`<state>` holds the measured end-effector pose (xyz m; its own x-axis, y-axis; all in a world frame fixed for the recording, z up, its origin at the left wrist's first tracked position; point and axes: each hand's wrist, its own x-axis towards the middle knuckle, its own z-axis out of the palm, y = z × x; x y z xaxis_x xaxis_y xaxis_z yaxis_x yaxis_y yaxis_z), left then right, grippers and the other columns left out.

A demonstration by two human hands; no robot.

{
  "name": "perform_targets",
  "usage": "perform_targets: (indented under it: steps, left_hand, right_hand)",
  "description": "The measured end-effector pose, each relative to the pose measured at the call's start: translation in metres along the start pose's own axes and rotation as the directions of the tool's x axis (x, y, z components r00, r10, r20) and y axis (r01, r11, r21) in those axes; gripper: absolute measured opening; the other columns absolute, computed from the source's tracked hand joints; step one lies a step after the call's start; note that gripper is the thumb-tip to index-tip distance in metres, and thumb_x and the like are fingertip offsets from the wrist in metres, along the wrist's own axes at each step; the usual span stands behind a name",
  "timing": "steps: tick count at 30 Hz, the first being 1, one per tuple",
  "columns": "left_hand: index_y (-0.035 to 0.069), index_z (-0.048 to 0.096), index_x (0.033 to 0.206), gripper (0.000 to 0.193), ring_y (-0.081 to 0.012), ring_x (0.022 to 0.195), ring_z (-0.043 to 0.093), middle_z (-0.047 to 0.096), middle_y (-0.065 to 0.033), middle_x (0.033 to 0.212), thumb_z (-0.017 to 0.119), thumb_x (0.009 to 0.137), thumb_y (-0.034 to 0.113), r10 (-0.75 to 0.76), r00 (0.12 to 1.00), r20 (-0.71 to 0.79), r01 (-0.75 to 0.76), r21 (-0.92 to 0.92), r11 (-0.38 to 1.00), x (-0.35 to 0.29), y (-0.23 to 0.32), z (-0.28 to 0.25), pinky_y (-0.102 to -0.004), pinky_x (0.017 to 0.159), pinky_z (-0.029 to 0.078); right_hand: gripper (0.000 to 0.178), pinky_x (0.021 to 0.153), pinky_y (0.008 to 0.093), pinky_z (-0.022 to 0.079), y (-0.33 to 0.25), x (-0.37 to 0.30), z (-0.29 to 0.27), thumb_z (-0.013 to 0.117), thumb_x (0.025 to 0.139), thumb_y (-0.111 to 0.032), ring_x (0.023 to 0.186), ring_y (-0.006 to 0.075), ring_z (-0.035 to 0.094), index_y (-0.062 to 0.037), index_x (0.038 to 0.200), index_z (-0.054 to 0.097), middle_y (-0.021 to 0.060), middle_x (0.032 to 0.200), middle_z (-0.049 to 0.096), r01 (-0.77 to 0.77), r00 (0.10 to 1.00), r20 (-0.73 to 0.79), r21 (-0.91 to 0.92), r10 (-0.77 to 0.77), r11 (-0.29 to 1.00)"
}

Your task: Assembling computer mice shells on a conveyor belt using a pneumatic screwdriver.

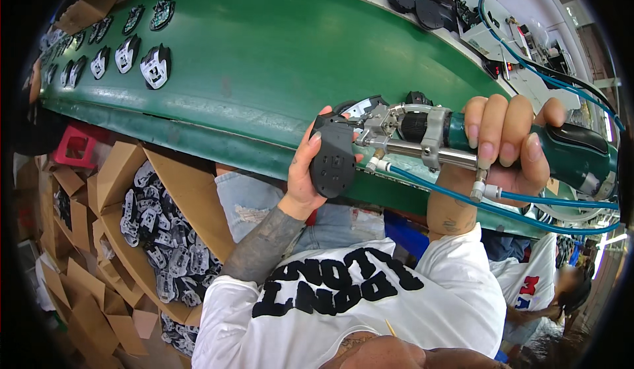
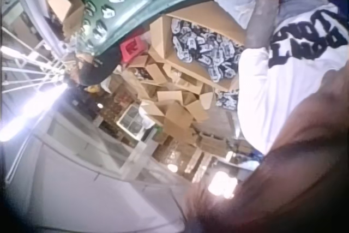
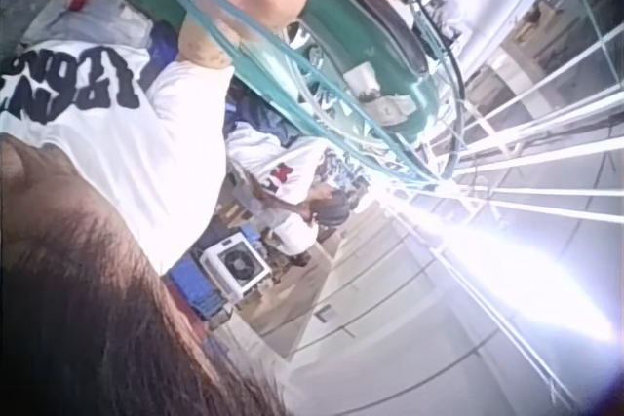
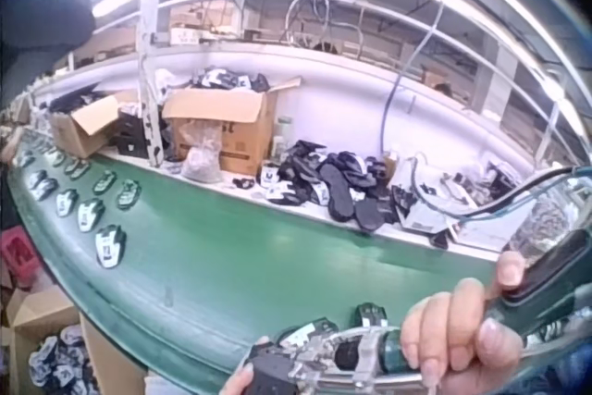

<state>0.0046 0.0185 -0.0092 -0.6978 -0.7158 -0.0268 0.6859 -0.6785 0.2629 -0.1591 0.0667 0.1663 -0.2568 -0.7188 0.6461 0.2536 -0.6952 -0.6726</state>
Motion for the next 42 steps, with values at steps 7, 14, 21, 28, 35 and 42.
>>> perform_targets:
  steps: [7,14,21,28,35,42]
  left_hand:
    - [0.010,0.026,0.144,0.057,-0.0282,0.117,0.049,0.040,-0.0148,0.136,0.046,0.093,0.026,-0.002,1.000,0.013,0.002,0.004,1.000,0.001,0.003,-0.002,-0.0474,0.090,0.050]
    - [0.010,0.026,0.143,0.056,-0.0272,0.117,0.050,0.040,-0.0154,0.137,0.044,0.093,0.027,-0.004,1.000,0.025,0.004,0.012,1.000,0.001,0.001,-0.001,-0.0476,0.089,0.050]
    - [0.015,0.031,0.141,0.055,-0.0281,0.112,0.055,0.050,-0.0135,0.129,0.045,0.092,0.034,-0.040,0.996,-0.079,0.045,0.066,0.997,0.002,0.001,-0.003,-0.0500,0.089,0.049]
    - [0.014,0.032,0.140,0.050,-0.0292,0.117,0.052,0.044,-0.0135,0.134,0.045,0.094,0.029,0.092,0.996,0.006,-0.091,-0.086,0.992,0.004,0.000,0.001,-0.0413,0.090,0.050]
    - [0.016,0.033,0.138,0.050,-0.0300,0.106,0.055,0.040,-0.0141,0.134,0.047,0.092,0.032,0.144,0.990,-0.008,-0.144,-0.056,0.988,0.004,-0.001,-0.003,-0.0477,0.084,0.053]
    - [0.016,0.033,0.138,0.052,-0.0292,0.106,0.054,0.040,-0.0151,0.133,0.048,0.091,0.033,0.139,0.989,-0.042,-0.138,0.011,0.990,0.006,-0.003,-0.001,-0.0498,0.084,0.052]
  right_hand:
    - [0.032,0.061,0.0341,0.039,0.004,-0.003,0.005,0.057,0.084,-0.010,0.053,0.0161,0.047,-0.0171,0.112,0.043,0.0005,0.060,0.041,-0.017,1.000,-0.016,-0.036,0.016,0.999]
    - [0.030,0.060,0.0336,0.039,0.002,-0.002,0.003,0.057,0.083,-0.009,0.053,0.0160,0.046,-0.0172,0.109,0.044,0.0006,0.060,0.041,0.003,1.000,-0.001,0.015,-0.003,1.000]
    - [0.037,0.060,0.0333,0.039,0.008,-0.006,0.014,0.060,0.079,-0.011,0.054,0.0156,0.047,-0.0175,0.108,0.038,0.0004,0.061,0.040,-0.070,0.994,-0.094,-0.096,0.061,0.993]
    - [0.040,0.060,0.0327,0.038,-0.017,0.003,-0.024,0.049,0.083,-0.007,0.057,0.0148,0.049,-0.0111,0.123,0.043,0.0003,0.065,0.045,0.038,0.982,0.177,0.159,-0.066,0.987]
    - [0.037,0.053,0.0263,0.043,-0.022,-0.023,-0.009,0.058,0.082,-0.008,0.051,0.0117,0.054,-0.0132,0.115,0.043,-0.0017,0.062,0.051,-0.026,0.982,0.190,0.038,0.018,0.999]
    - [0.038,0.051,0.0272,0.044,-0.012,-0.026,-0.005,0.059,0.081,-0.006,0.049,0.0129,0.054,-0.0154,0.113,0.041,-0.0018,0.061,0.051,-0.060,0.970,0.238,0.022,0.053,0.998]
